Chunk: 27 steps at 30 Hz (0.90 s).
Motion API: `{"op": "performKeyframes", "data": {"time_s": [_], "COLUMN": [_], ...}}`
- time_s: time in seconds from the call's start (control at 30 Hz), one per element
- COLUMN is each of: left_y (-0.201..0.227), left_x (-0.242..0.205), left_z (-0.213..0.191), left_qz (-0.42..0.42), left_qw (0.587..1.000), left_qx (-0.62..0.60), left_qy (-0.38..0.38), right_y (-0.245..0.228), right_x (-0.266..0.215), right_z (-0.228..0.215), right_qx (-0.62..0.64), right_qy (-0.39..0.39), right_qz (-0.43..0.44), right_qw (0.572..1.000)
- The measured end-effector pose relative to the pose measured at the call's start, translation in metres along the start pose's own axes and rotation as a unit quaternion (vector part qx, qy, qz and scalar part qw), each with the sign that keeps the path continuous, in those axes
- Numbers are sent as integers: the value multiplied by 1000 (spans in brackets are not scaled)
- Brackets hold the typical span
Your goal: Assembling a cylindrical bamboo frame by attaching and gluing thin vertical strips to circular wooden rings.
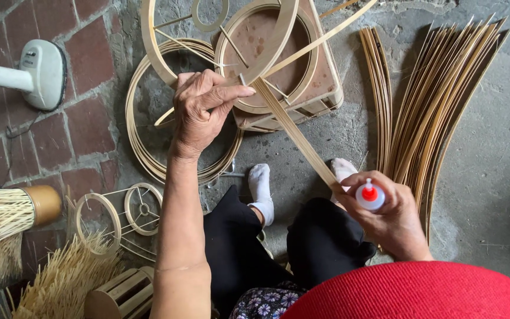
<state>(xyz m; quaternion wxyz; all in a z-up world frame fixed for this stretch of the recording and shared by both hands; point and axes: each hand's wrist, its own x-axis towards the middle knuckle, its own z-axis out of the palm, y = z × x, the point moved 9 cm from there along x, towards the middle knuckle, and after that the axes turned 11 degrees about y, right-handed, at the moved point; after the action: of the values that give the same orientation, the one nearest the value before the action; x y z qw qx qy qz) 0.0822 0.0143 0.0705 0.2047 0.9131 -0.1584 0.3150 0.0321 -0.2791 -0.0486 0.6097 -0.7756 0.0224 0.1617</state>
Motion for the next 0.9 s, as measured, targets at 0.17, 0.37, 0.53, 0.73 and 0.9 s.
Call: {"op": "performKeyframes", "data": {"time_s": [0.17,0.37,0.53,0.73,0.9], "left_y": [-3,-3,-5,-4,-5], "left_x": [-3,-3,-3,-3,-4], "left_z": [2,1,2,1,-1], "left_qz": [-7,-9,-5,1,2], "left_qw": [1000,1000,1000,1000,999], "left_qx": [9,9,15,12,1], "left_qy": [0,-5,-1,12,33], "right_y": [9,2,16,12,-25], "right_x": [0,5,2,5,35], "right_z": [6,-6,5,-16,-51], "right_qx": [22,-26,-26,86,31], "right_qy": [-16,-4,-6,24,66], "right_qz": [-14,-20,49,135,-95], "right_qw": [1000,999,998,987,993]}}
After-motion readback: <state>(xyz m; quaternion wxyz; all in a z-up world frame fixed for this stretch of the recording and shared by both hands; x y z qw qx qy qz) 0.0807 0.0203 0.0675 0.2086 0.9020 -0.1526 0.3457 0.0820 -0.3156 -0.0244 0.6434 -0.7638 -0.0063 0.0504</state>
